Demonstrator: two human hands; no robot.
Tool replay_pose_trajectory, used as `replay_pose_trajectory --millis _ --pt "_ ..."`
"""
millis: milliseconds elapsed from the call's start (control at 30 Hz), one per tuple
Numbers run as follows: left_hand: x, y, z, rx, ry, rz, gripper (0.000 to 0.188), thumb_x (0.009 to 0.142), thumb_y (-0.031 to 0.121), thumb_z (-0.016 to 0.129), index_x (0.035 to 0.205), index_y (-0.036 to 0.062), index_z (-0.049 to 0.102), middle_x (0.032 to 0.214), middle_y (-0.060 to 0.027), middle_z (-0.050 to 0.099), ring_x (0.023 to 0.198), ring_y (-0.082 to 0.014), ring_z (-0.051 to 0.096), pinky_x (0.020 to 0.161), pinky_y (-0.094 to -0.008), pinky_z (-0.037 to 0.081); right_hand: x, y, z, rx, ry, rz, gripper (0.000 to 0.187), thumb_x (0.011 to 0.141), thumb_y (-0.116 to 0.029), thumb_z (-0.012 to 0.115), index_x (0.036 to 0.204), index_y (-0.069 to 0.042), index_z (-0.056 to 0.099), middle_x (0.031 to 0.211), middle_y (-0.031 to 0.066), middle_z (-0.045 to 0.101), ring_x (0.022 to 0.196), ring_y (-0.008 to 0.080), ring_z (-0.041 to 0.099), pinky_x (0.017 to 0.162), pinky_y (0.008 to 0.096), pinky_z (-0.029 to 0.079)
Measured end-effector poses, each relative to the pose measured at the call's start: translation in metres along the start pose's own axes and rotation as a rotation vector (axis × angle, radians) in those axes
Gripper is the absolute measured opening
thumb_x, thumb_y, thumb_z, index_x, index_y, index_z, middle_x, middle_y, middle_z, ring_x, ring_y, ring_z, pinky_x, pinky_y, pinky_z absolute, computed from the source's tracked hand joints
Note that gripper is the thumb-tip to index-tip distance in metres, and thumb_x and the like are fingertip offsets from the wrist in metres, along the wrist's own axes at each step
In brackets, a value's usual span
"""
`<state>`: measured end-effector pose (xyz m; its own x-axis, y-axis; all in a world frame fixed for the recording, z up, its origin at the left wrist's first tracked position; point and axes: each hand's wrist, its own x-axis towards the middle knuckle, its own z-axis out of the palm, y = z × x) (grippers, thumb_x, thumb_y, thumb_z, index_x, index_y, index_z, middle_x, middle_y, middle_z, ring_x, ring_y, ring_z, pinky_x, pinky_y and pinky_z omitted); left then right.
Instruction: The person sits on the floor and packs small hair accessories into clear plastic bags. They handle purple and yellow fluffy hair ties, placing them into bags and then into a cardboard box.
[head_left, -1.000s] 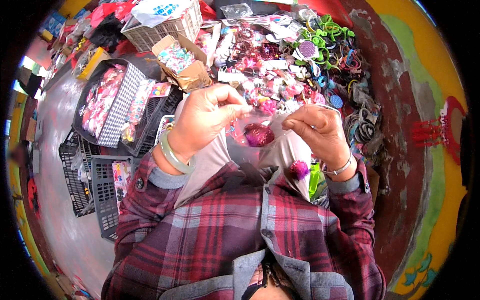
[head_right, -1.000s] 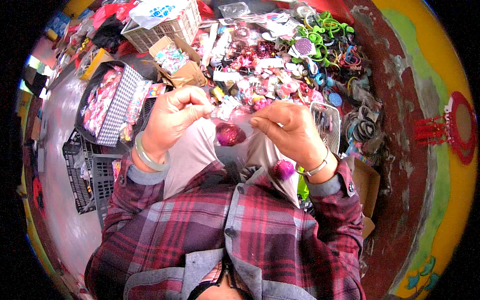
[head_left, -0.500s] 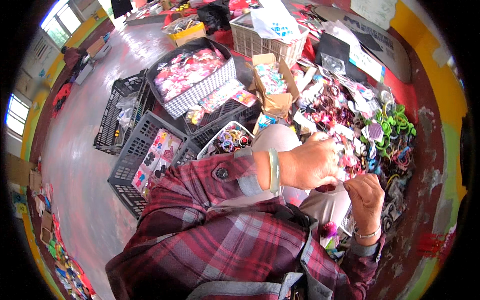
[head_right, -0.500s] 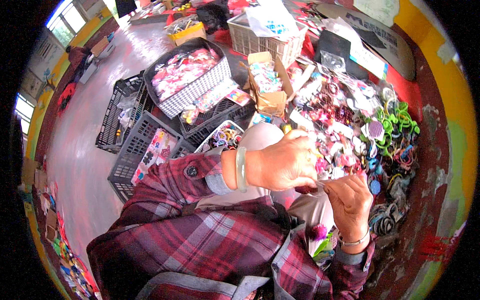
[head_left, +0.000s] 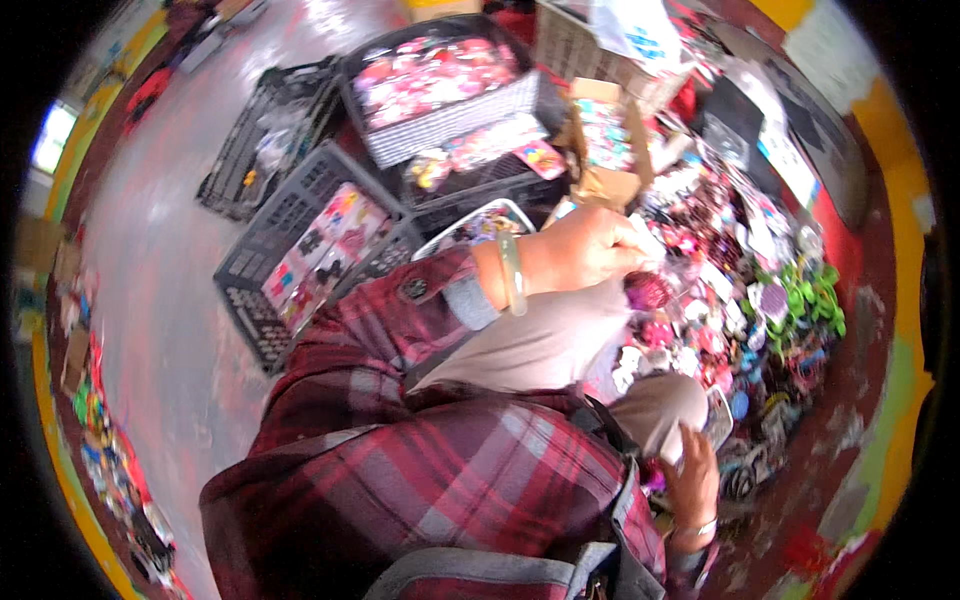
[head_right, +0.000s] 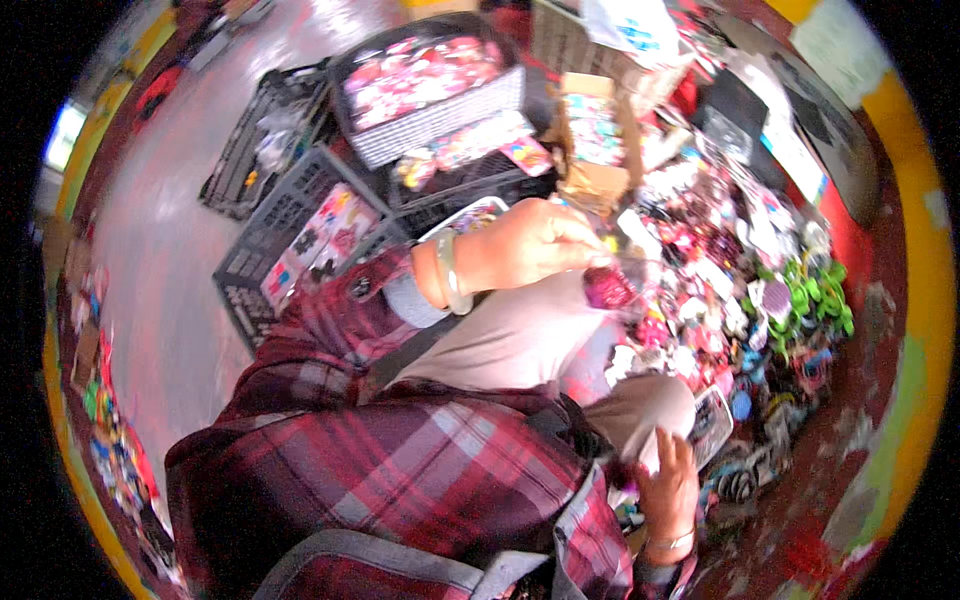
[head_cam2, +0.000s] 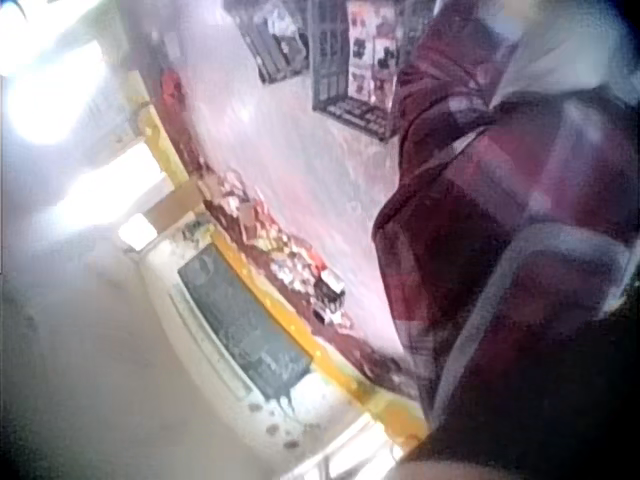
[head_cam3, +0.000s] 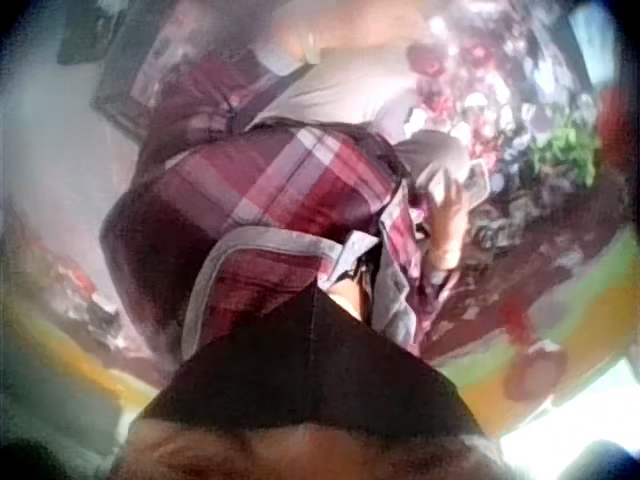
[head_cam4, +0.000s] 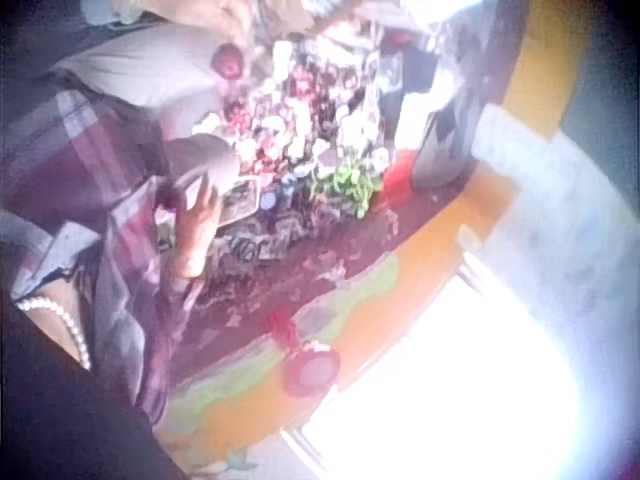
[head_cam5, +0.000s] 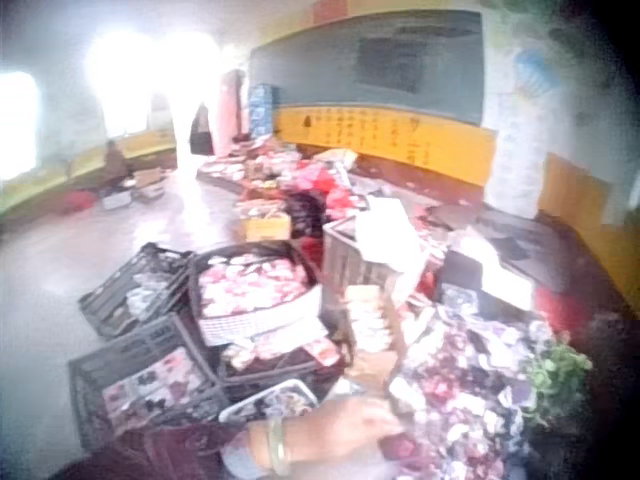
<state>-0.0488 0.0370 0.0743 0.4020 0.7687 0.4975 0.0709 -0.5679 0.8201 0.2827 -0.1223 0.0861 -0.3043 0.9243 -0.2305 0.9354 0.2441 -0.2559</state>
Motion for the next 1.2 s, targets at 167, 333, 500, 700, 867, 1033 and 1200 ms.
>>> replay_pose_trajectory --millis 167,333,500,700,867,1033,1200 --pt "-0.018 -0.016 -0.032 -0.293 0.226 -0.520 0.023 0.087 0.020 0.056 0.093 -0.0013 0.064 0.076 -0.0044 0.063 0.061 -0.0078 0.056 0.051 -0.0193 0.046 -0.036 0.027 0.073 0.015 -0.091 0.133 0.067 0.067 -0.011 0.066 0.128 -0.007 0.039 0.123 0.0236 0.040 0.106 0.0401 0.045 0.089 0.0421 0.041" --pt "-0.023 -0.039 -0.055 -0.512 0.438 -0.651 0.023 0.087 0.019 0.055 0.094 -0.0017 0.061 0.083 -0.0069 0.063 0.074 -0.0111 0.059 0.054 -0.0193 0.045 -0.038 0.021 0.084 0.003 0.105 0.167 0.066 0.061 -0.007 0.068 0.122 -0.007 0.045 0.119 0.0214 0.043 0.106 0.0375 0.046 0.088 0.0427 0.039" --pt "-0.023 -0.073 -0.094 -0.788 0.697 -0.500 0.021 0.087 0.019 0.056 0.095 -0.0003 0.059 0.083 -0.0057 0.063 0.070 -0.0115 0.060 0.055 -0.0218 0.049 -0.027 0.024 0.073 0.200 0.201 0.257 0.054 0.066 -0.008 0.065 0.118 -0.004 0.049 0.107 0.0171 0.051 0.096 0.0311 0.051 0.082 0.0372 0.044" --pt "-0.024 -0.126 -0.152 -0.889 1.045 -0.425 0.016 0.087 0.014 0.055 0.092 -0.0010 0.057 0.086 -0.0124 0.062 0.075 -0.0209 0.062 0.062 -0.0261 0.050 0.001 0.019 0.041 0.322 0.480 0.380 0.054 0.068 -0.003 0.063 0.120 0.000 0.048 0.104 0.0137 0.055 0.093 0.0247 0.054 0.080 0.0327 0.044" --pt "-0.016 -0.170 -0.201 -0.821 1.244 -0.429 0.016 0.087 0.010 0.051 0.097 -0.0023 0.053 0.095 -0.0163 0.060 0.083 -0.0254 0.060 0.068 -0.0293 0.049 0.032 0.009 0.025 0.443 0.428 0.390 0.044 0.080 -0.012 0.065 0.119 0.001 0.050 0.098 0.0123 0.056 0.080 0.0185 0.053 0.074 0.0302 0.045" --pt "0.013 -0.216 -0.254 -0.496 1.154 -0.544 0.018 0.087 0.010 0.049 0.098 -0.0029 0.054 0.095 -0.0154 0.060 0.087 -0.0248 0.059 0.075 -0.0327 0.050 0.054 0.010 0.034 0.423 0.436 0.350 0.042 0.078 -0.007 0.065 0.117 0.003 0.051 0.093 0.0080 0.055 0.076 0.0151 0.051 0.070 0.0280 0.045" --pt "0.051 -0.254 -0.322 -0.236 0.862 -0.769 0.017 0.087 0.011 0.048 0.096 -0.0020 0.054 0.090 -0.0163 0.062 0.077 -0.0253 0.062 0.066 -0.0346 0.053 0.073 0.008 0.031 0.395 0.367 0.378 0.047 0.076 -0.007 0.065 0.120 -0.002 0.050 0.093 0.0096 0.054 0.079 0.0183 0.050 0.073 0.0303 0.045"
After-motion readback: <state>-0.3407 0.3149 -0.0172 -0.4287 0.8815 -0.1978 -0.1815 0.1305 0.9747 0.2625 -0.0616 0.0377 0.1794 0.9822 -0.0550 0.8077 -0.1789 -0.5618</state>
